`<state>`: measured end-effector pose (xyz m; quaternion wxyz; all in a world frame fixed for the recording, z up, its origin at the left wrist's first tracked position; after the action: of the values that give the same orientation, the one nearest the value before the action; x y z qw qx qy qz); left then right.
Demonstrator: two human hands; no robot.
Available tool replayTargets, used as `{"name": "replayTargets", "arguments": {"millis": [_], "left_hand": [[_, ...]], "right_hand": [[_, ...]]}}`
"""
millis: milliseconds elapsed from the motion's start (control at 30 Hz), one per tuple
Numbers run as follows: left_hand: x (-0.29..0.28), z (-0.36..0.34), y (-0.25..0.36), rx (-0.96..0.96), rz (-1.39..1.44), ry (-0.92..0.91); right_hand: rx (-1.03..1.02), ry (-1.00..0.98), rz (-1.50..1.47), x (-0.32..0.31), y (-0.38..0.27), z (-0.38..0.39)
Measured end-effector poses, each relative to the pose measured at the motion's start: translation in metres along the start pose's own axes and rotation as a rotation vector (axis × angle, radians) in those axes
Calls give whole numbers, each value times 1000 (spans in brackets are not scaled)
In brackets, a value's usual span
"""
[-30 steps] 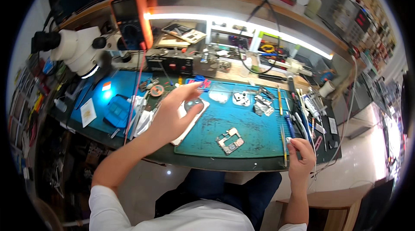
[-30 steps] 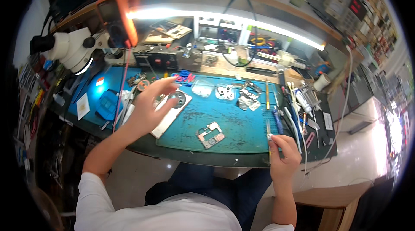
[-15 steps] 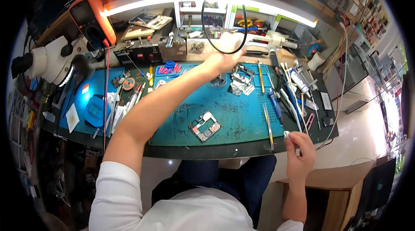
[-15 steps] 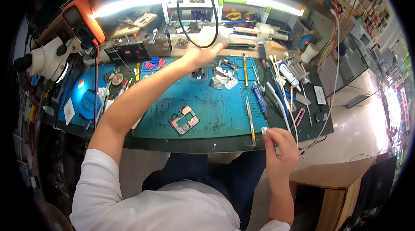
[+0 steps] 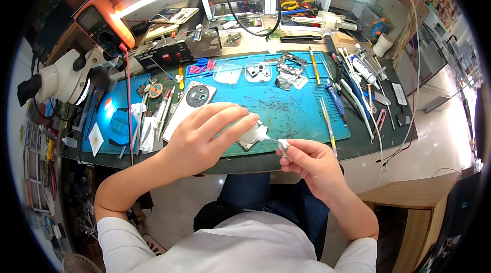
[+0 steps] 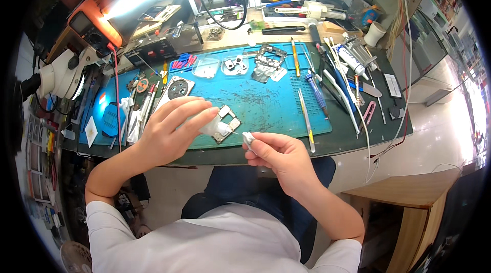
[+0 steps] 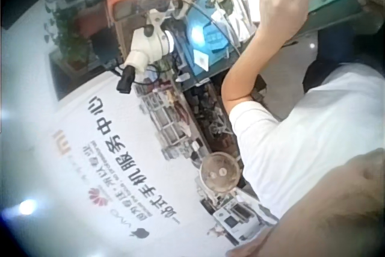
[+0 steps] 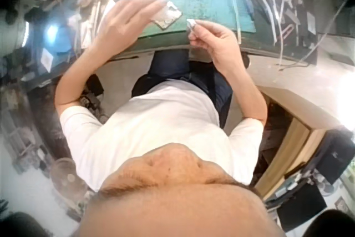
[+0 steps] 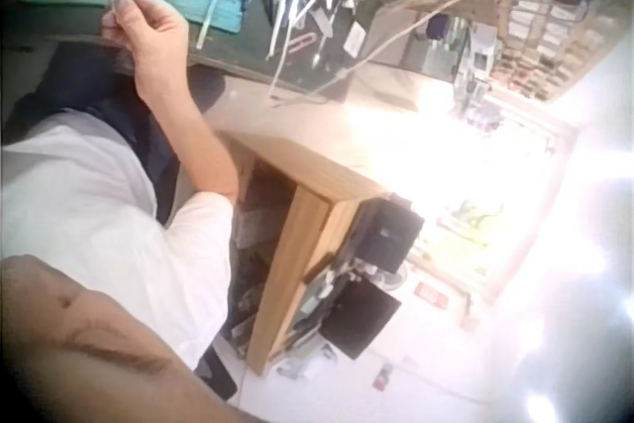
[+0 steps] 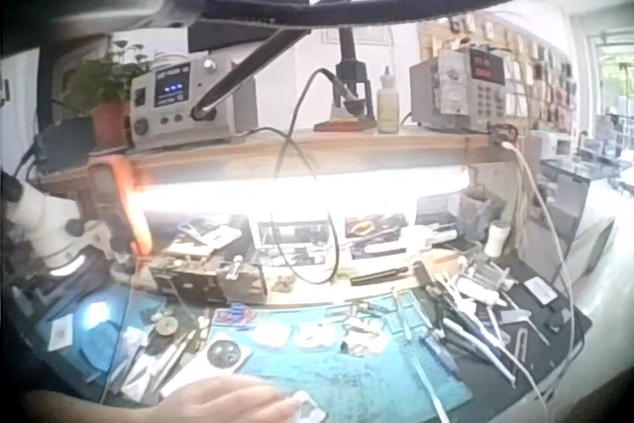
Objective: The person cleans a small electronic component with a brush, then uses tweezers to place a small part onto the component. They apply a liquid from a bottle and continue to manipulate the component with tweezers on a workbench.
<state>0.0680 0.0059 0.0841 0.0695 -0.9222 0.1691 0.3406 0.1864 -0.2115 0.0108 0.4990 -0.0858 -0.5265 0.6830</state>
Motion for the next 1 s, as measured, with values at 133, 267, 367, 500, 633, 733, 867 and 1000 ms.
{"name": "replayTargets", "arguments": {"millis": [133, 267, 367, 500, 633, 733, 867, 1000], "left_hand": [[-15, 3, 10, 78, -105, -17], [-17, 8, 13, 135, -160, -22], [-21, 7, 12, 170, -190, -38], [-21, 7, 10, 202, -186, -39], [-20, 6, 10, 200, -180, -38], [-21, 6, 11, 200, -173, -38], [-21, 4, 10, 198, -180, -32], [-21, 5, 10, 188, -180, -28]], "right_hand": [[118, -50, -34, 19, 6, -1], [192, -87, -95, 23, 15, -2], [215, -92, -141, 21, 18, -3], [215, -89, -163, 20, 18, -1], [219, -82, -169, 19, 19, 0], [216, -83, -173, 19, 17, 0], [214, -92, -180, 18, 17, -2], [216, -96, -187, 20, 17, -1]]}}
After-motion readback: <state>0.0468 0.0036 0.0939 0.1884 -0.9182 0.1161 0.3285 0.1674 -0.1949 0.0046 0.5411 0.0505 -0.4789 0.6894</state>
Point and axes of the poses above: each hand's wrist, its own z-axis away from the middle knuckle, its own x-axis out of the palm, y = z × x, the point moved 3 cm from there along -z, towards the middle knuckle, and after that the axes turned 14 degrees about y, right-handed, at the moved point
